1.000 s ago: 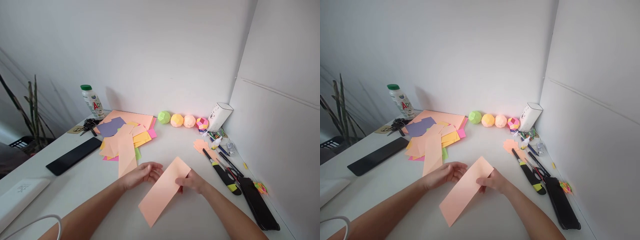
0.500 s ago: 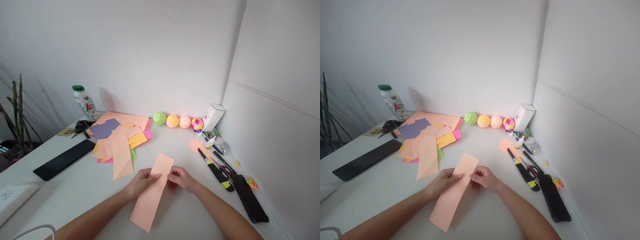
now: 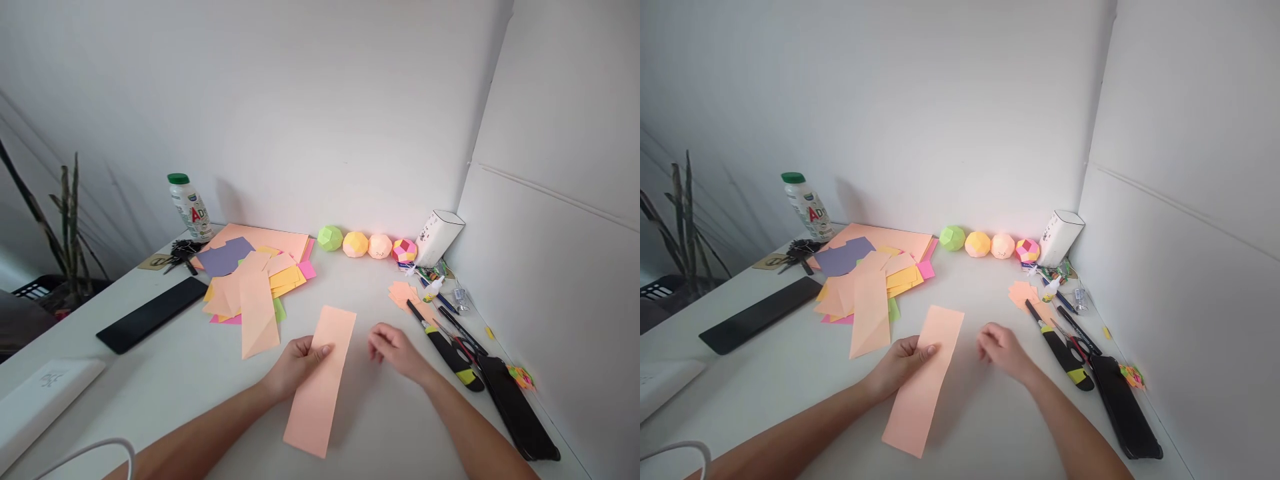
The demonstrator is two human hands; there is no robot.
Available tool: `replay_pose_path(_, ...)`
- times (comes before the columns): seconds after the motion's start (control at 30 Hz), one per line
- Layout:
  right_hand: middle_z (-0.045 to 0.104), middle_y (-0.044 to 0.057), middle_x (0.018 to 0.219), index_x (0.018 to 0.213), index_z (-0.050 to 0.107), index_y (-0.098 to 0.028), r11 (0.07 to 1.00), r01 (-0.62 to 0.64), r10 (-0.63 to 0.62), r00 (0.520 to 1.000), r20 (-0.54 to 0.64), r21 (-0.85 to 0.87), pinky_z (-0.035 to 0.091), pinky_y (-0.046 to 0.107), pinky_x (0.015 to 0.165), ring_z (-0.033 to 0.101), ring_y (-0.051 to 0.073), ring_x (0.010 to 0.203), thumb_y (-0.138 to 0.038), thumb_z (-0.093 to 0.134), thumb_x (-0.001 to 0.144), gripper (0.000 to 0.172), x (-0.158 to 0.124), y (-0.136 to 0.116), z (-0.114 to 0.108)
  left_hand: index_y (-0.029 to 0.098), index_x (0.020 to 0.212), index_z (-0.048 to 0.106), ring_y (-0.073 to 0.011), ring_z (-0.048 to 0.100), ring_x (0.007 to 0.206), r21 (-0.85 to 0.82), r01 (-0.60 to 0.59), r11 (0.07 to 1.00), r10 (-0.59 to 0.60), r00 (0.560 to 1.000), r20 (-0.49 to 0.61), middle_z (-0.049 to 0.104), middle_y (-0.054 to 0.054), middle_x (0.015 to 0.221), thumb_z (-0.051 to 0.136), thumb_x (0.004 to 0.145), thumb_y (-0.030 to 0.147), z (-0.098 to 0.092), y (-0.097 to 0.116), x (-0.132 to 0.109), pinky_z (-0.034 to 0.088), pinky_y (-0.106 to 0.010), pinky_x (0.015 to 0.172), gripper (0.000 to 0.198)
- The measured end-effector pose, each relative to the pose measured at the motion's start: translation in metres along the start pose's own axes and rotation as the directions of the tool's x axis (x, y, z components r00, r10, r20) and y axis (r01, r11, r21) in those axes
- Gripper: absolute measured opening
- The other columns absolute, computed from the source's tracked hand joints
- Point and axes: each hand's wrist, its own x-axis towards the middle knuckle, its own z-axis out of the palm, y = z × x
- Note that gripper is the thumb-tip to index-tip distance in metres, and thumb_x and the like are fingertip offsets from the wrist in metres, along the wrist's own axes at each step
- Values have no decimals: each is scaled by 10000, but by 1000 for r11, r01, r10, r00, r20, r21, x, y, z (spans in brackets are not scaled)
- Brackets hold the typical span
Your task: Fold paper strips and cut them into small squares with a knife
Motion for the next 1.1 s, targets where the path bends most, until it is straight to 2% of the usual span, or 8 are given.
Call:
replay_pose_path(0.07,643,53,847,819,549,-207,973,-125,91,980,-178,-193,446,283,676,618,200,821,-309,425,898,178,-6,12,-32,162,729,606,-150,583,606,-25,-7,1000,7,1000,-7,639,-23,702,660,760,549,0,-1,0,442,-247,545,392)
replay_pose_path(0.13,634,114,907,861,574,-185,886,-306,177,917,-357,-349,416,311,667,600,253,889,-219,402,888,178,-13,28,-63,165,721,584,-140,577,601,-31,-19,999,18,1000,-10,634,-20,699,627,790,551,0,-1,0,437,-236,537,395)
replay_pose_path(0.23,633,159,926,829,621,-159,717,-506,269,836,-478,-480,382,313,603,599,292,869,-123,415,833,209,-22,54,-94,167,713,564,-120,560,568,-33,-34,999,33,999,-21,621,-9,672,584,821,560,1,2,0,420,-216,513,409)
replay_pose_path(0.4,627,118,1067,946,643,-198,587,-540,297,837,-460,-603,358,279,551,595,256,917,-100,431,821,265,-27,80,-108,179,772,591,-128,581,588,-44,-43,998,41,998,-52,634,-9,699,549,834,581,2,4,-2,432,-214,516,409)
replay_pose_path(0.67,655,97,1021,901,653,-215,519,-536,314,844,-435,-666,377,267,552,620,233,863,-147,497,820,189,-25,93,-118,192,843,594,-160,614,648,-90,-31,995,24,996,-83,665,-22,757,575,797,611,2,2,-2,470,-244,564,422)
replay_pose_path(0.83,689,96,907,996,631,-218,520,-569,325,822,-468,-637,379,281,548,636,254,812,-164,489,809,241,-21,95,-119,188,833,576,-179,624,672,-84,-23,996,15,995,-95,671,-35,793,577,787,621,1,1,-2,475,-262,579,436)
replay_pose_path(1.0,692,56,978,924,623,-231,595,-507,296,859,-417,-624,392,262,579,633,219,862,-245,483,843,162,-30,92,-124,182,803,571,-168,610,637,-93,-29,995,19,995,-101,651,-19,734,590,774,625,2,0,-2,462,-255,561,444)
replay_pose_path(1.1,702,46,931,859,632,-234,619,-494,299,867,-399,-610,390,259,570,639,214,830,-318,544,816,129,-35,91,-124,187,830,590,-174,617,645,-91,-29,995,22,997,-80,658,-18,738,587,768,636,3,2,-2,465,-258,564,453)
